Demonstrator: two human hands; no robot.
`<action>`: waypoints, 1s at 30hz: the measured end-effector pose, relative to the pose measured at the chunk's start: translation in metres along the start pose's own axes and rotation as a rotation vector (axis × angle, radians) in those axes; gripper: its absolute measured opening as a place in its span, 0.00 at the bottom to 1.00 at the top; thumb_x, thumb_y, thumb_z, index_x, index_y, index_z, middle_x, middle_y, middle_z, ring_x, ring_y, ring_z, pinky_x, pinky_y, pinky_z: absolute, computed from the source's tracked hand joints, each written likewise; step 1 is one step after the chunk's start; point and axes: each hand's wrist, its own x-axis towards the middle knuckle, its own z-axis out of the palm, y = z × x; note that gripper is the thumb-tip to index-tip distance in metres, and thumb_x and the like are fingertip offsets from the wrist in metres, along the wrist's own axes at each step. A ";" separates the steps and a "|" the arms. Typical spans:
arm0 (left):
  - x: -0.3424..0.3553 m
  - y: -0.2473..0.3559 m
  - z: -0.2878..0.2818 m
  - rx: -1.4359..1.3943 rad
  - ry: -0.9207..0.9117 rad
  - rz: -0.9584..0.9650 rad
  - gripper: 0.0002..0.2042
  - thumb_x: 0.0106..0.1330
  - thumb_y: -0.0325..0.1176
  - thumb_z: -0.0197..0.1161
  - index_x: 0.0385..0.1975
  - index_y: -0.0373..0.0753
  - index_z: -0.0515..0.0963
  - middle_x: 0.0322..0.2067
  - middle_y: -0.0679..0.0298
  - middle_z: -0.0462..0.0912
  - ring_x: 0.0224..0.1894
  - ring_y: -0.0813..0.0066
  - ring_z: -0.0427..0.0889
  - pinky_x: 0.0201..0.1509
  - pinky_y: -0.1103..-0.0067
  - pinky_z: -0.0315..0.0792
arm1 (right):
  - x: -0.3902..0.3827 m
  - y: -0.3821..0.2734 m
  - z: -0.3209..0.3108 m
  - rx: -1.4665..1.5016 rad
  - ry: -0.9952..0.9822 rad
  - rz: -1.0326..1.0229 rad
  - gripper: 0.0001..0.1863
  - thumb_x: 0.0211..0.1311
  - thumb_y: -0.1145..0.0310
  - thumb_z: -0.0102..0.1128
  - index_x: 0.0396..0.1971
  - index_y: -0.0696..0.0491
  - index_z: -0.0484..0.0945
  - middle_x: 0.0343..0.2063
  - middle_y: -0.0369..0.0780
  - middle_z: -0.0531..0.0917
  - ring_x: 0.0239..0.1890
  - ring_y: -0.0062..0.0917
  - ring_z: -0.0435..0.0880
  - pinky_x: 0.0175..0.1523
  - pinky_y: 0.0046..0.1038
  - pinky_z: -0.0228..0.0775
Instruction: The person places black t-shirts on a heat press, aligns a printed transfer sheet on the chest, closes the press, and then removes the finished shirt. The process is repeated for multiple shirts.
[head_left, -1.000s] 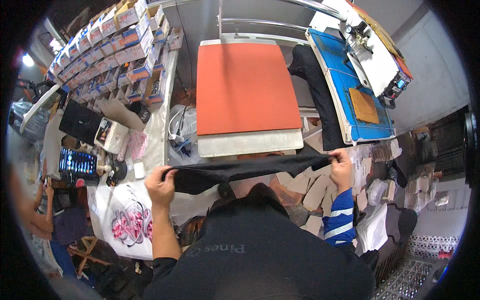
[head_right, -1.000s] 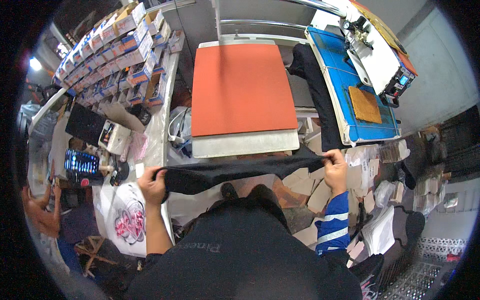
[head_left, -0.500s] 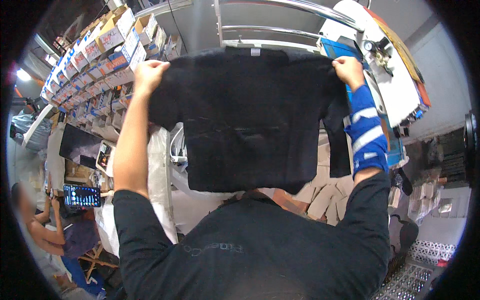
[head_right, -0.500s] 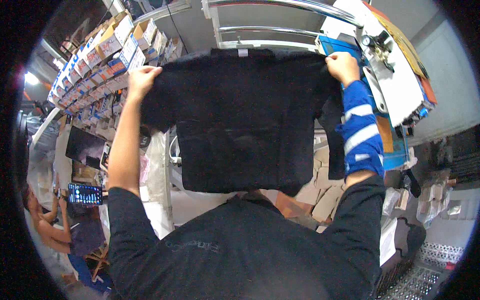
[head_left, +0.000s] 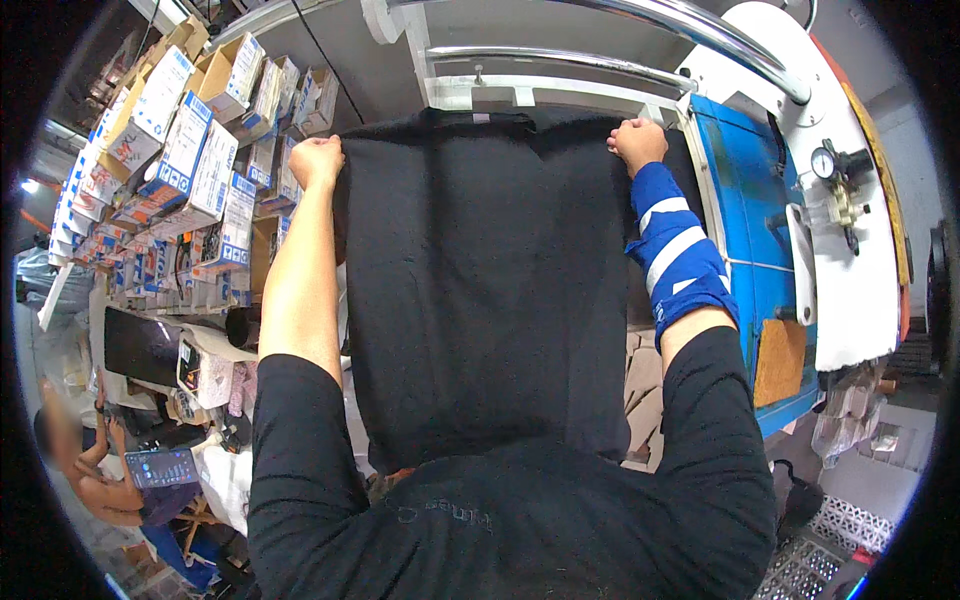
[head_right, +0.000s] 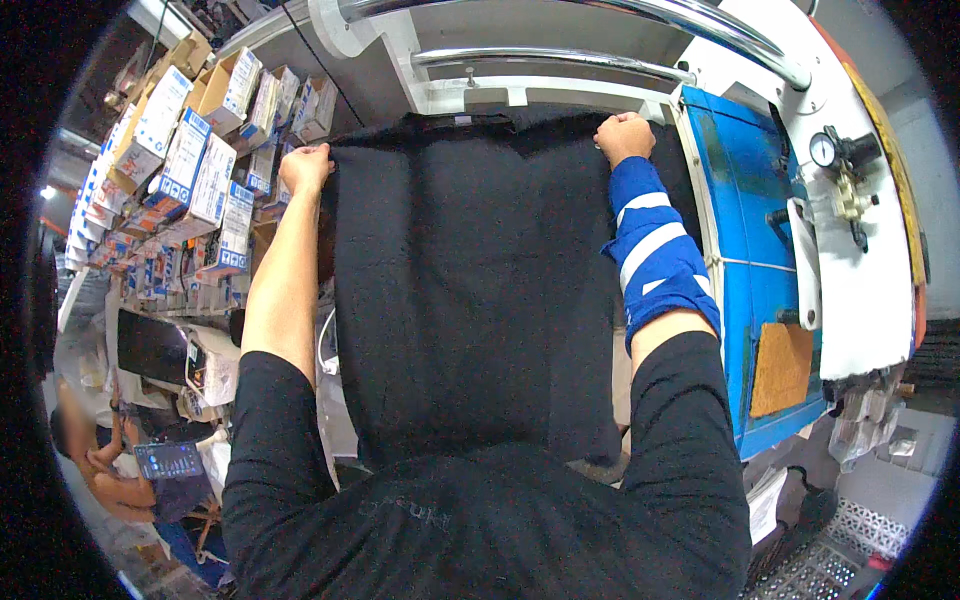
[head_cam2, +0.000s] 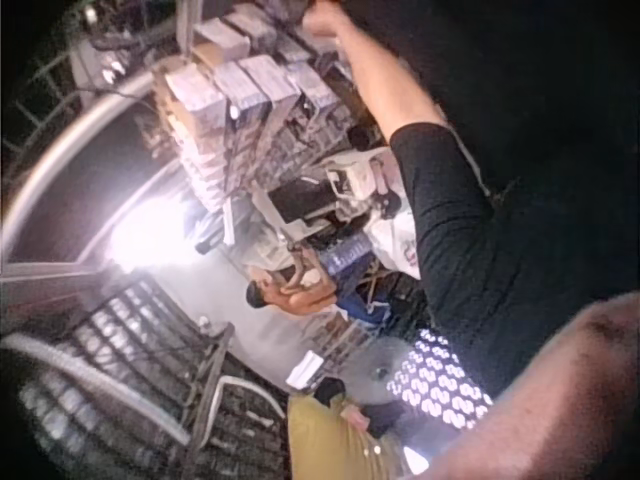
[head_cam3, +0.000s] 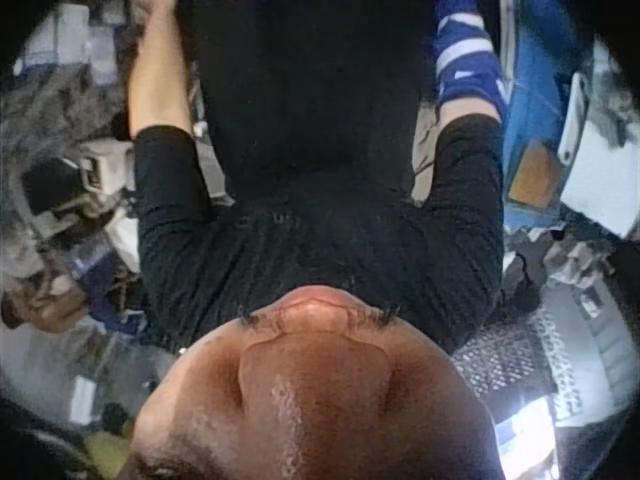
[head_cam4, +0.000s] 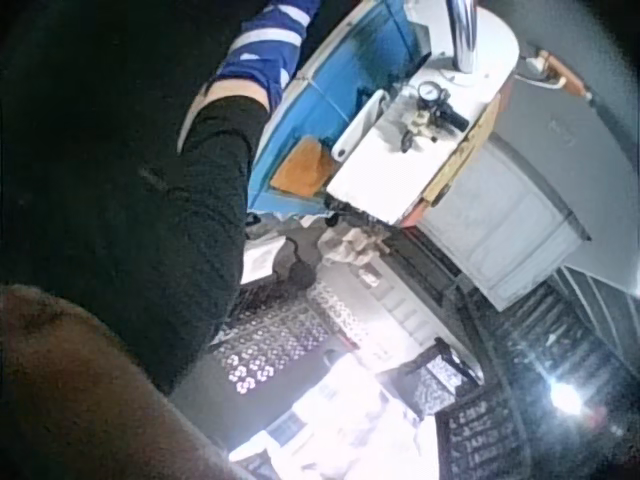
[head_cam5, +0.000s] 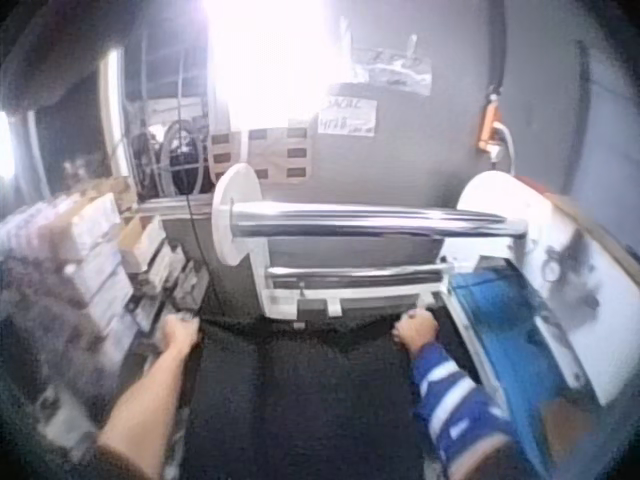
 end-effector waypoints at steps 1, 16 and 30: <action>0.005 0.001 0.003 0.038 0.039 0.053 0.13 0.62 0.39 0.73 0.33 0.33 0.89 0.29 0.54 0.91 0.33 0.64 0.92 0.45 0.70 0.84 | 0.001 -0.004 0.004 -0.039 -0.009 -0.009 0.11 0.66 0.65 0.63 0.39 0.57 0.84 0.36 0.46 0.91 0.32 0.35 0.92 0.44 0.37 0.86; -0.150 0.078 0.049 0.673 -0.121 0.733 0.23 0.76 0.46 0.55 0.65 0.43 0.76 0.65 0.56 0.76 0.69 0.54 0.72 0.74 0.38 0.55 | -0.144 -0.037 0.082 -0.916 -0.059 -0.591 0.34 0.72 0.40 0.51 0.66 0.48 0.76 0.70 0.46 0.73 0.74 0.48 0.65 0.77 0.62 0.45; -0.359 -0.096 -0.149 0.435 -0.367 0.565 0.36 0.75 0.45 0.59 0.80 0.44 0.56 0.79 0.46 0.53 0.78 0.39 0.55 0.80 0.54 0.53 | -0.323 0.070 -0.103 -0.874 -0.232 -0.698 0.37 0.75 0.47 0.55 0.76 0.51 0.63 0.77 0.49 0.60 0.79 0.54 0.54 0.77 0.57 0.53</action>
